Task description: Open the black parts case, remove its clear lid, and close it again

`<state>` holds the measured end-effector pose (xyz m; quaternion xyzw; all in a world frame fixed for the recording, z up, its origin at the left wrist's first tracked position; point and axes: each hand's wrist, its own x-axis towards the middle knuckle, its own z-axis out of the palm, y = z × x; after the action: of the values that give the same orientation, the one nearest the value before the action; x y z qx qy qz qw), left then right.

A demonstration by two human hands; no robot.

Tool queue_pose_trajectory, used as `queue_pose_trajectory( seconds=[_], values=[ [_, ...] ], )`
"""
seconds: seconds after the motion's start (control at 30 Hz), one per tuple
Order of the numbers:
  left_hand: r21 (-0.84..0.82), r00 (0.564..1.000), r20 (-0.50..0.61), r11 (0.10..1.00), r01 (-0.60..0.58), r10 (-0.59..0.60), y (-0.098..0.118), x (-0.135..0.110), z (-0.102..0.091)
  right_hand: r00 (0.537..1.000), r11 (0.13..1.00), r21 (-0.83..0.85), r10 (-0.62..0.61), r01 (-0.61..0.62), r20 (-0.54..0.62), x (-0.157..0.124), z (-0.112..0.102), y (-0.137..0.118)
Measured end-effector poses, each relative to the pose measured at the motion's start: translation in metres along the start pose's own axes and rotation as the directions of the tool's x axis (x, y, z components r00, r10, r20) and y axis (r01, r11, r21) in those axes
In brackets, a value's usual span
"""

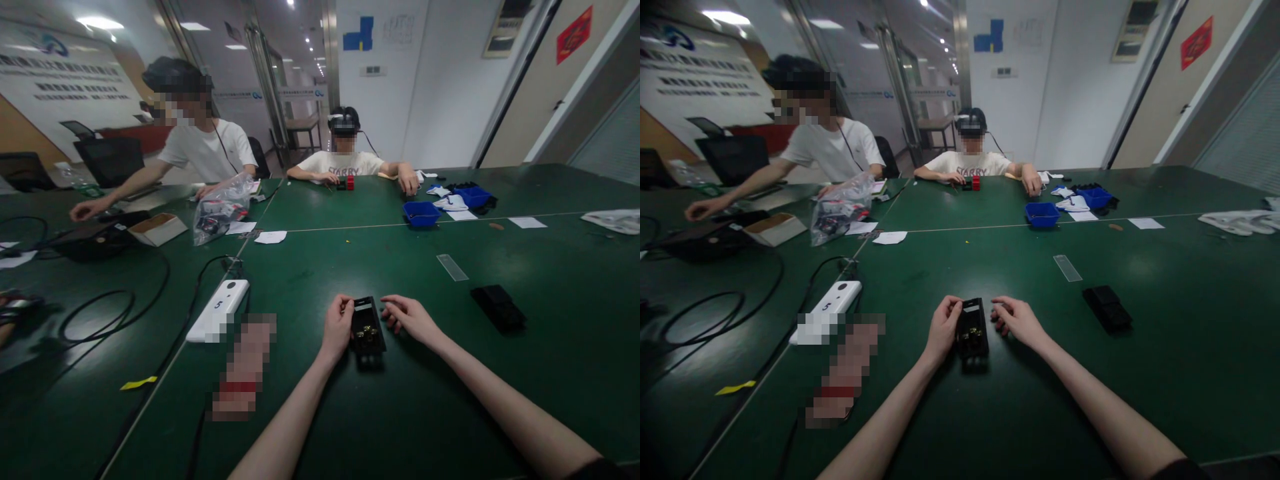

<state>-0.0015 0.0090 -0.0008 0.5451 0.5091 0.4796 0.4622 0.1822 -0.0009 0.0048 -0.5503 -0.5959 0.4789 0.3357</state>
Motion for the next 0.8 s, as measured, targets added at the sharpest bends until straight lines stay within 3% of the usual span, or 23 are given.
queue_pose_trajectory(
  seconds=[0.07,0.13,0.2,0.3,0.37,0.57,0.8],
  values=[
    [-0.022,0.998,0.041,0.999,0.040,-0.039,0.001,-0.002,0.000,0.979,0.968,-0.247,-0.099,0.053,-0.178,0.005,-0.020,0.004],
    [-0.037,0.996,0.061,0.997,0.069,-0.066,0.001,-0.003,0.001,0.919,0.834,-0.550,-0.255,0.052,-0.300,0.010,-0.042,0.013],
    [-0.042,0.994,0.068,0.996,0.084,-0.081,0.001,-0.004,0.001,0.881,0.683,-0.729,-0.323,-0.036,-0.346,0.015,-0.064,0.025],
    [-0.042,0.991,0.088,0.994,0.105,-0.101,0.003,-0.003,0.001,0.852,0.555,-0.795,-0.268,-0.245,-0.450,0.021,-0.085,0.044],
    [-0.038,0.990,0.091,0.993,0.114,-0.110,0.003,-0.003,0.001,0.852,0.513,-0.798,-0.218,-0.315,-0.476,0.022,-0.089,0.050],
    [-0.040,0.989,0.087,0.992,0.120,-0.116,0.004,-0.003,0.001,0.910,0.435,-0.877,-0.247,-0.204,-0.334,0.016,-0.065,0.037],
    [-0.039,0.990,0.090,0.993,0.115,-0.111,0.005,-0.003,0.000,0.930,0.467,-0.882,-0.347,0.060,-0.121,0.001,-0.017,0.014]
  ],
)
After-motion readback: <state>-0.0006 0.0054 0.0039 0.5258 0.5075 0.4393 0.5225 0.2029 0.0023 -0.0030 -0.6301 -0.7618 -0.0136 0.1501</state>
